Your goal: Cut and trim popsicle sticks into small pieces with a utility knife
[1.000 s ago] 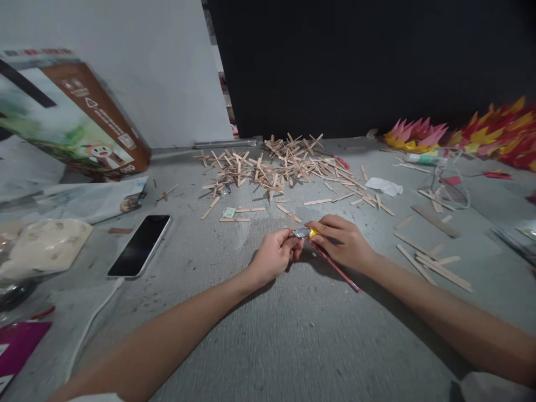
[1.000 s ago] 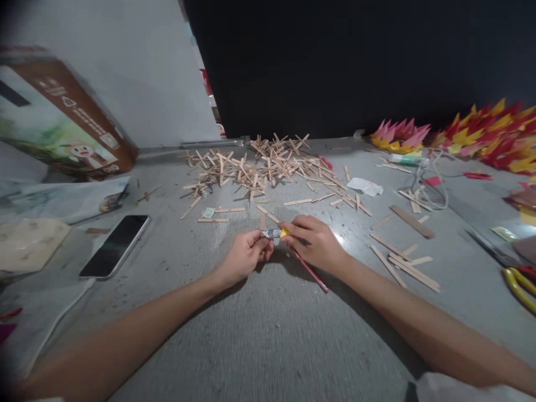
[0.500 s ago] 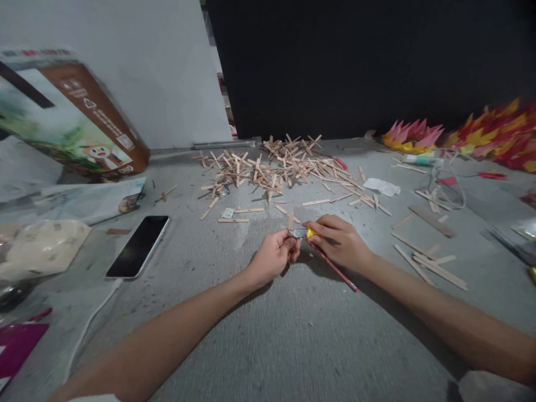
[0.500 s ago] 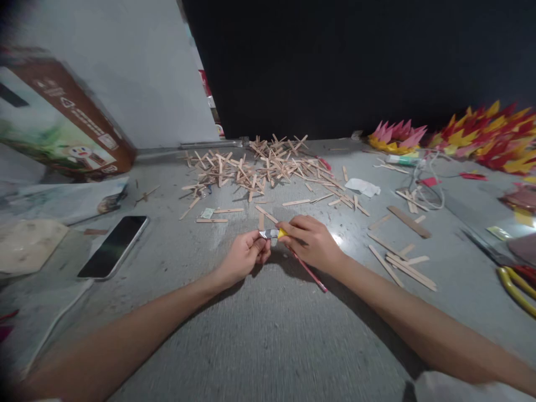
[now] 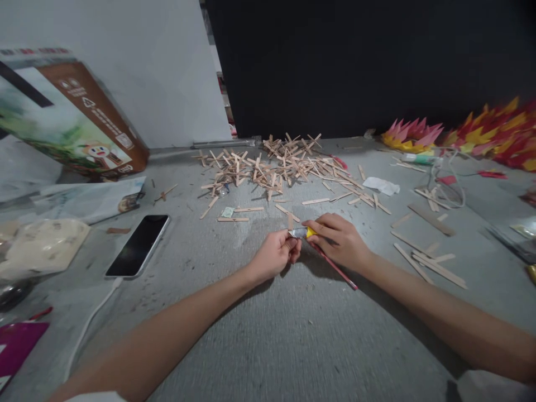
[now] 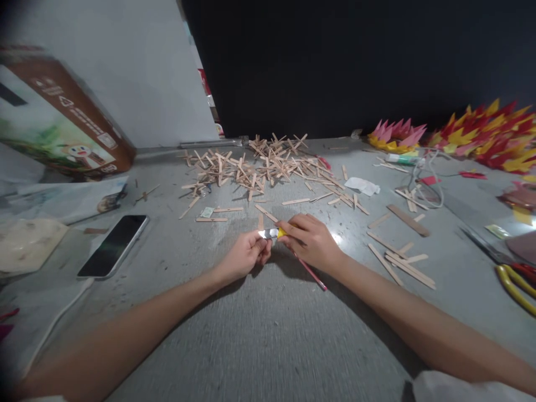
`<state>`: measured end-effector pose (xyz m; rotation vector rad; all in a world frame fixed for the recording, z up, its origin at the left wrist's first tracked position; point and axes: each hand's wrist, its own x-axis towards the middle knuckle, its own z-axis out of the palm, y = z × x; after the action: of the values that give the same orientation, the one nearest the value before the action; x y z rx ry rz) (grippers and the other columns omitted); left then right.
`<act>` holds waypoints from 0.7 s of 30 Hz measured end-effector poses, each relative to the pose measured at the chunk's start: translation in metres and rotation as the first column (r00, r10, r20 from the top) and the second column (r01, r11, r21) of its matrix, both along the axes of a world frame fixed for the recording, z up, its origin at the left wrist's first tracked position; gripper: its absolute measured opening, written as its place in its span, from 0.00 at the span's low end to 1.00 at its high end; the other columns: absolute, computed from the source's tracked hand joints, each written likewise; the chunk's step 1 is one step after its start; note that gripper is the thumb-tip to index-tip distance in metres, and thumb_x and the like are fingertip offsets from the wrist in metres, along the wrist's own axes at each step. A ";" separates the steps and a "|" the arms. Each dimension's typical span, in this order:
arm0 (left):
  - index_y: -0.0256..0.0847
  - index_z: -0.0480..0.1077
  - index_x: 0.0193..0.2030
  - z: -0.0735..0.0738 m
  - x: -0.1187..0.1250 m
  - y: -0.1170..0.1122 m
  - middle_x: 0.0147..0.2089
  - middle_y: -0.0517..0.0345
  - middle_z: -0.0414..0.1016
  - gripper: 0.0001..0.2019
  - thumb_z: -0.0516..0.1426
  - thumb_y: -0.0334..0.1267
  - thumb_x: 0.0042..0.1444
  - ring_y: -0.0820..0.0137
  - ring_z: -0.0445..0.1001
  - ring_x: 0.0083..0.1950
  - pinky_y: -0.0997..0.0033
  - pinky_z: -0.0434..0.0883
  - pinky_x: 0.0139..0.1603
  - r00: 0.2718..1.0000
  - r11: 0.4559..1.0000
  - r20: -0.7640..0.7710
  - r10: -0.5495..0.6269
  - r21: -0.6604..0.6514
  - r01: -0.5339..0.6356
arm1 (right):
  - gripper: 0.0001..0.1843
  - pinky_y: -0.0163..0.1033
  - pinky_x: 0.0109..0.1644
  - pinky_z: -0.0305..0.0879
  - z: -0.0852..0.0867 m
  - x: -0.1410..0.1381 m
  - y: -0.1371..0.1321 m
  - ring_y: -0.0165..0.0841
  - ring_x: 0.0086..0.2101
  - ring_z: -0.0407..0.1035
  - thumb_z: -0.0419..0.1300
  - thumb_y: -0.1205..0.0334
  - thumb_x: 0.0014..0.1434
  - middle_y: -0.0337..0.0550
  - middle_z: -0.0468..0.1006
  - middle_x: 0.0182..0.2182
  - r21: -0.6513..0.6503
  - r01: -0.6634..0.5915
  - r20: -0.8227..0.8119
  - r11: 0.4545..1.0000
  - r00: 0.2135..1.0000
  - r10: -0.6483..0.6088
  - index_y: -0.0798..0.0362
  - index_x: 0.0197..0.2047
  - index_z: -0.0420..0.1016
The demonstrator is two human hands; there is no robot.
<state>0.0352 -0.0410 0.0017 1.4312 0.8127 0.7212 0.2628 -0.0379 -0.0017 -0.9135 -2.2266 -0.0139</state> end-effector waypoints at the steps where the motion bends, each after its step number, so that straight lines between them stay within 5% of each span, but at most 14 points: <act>1: 0.42 0.63 0.30 0.000 -0.001 0.000 0.21 0.65 0.63 0.19 0.53 0.51 0.69 0.76 0.59 0.22 0.74 0.56 0.26 0.999 1.000 0.039 -0.019 -0.021 0.020 | 0.16 0.45 0.44 0.69 0.000 0.000 -0.001 0.38 0.37 0.72 0.59 0.58 0.74 0.49 0.81 0.39 0.001 0.009 0.005 1.000 1.000 -0.009 0.50 0.61 0.79; 6: 0.42 0.62 0.32 -0.002 -0.002 0.002 0.20 0.66 0.62 0.22 0.56 0.57 0.68 0.77 0.56 0.21 0.75 0.54 0.25 0.981 0.992 0.179 -0.074 -0.088 0.091 | 0.15 0.44 0.44 0.71 0.004 -0.002 -0.004 0.38 0.37 0.74 0.57 0.60 0.75 0.50 0.82 0.39 0.006 0.031 -0.007 1.000 1.000 -0.030 0.53 0.59 0.80; 14: 0.42 0.63 0.33 0.000 0.000 0.000 0.20 0.66 0.64 0.23 0.57 0.60 0.66 0.77 0.56 0.20 0.75 0.53 0.24 0.985 0.993 0.158 0.074 -0.107 -0.058 | 0.15 0.44 0.44 0.72 0.004 -0.002 -0.008 0.39 0.37 0.75 0.56 0.61 0.75 0.49 0.81 0.38 0.009 0.086 -0.025 0.996 0.996 -0.086 0.52 0.57 0.81; 21: 0.40 0.65 0.36 0.000 -0.002 0.002 0.22 0.64 0.67 0.23 0.58 0.61 0.65 0.79 0.56 0.19 0.77 0.51 0.22 0.976 0.983 0.183 0.117 -0.161 -0.087 | 0.15 0.39 0.41 0.71 0.006 -0.001 -0.008 0.34 0.33 0.75 0.54 0.63 0.76 0.45 0.81 0.38 -0.081 0.248 -0.245 0.965 0.934 -0.261 0.50 0.58 0.79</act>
<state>0.0333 -0.0385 0.0016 1.1699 0.7779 0.8434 0.2616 -0.0464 0.0045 -1.1585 -1.8691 0.0359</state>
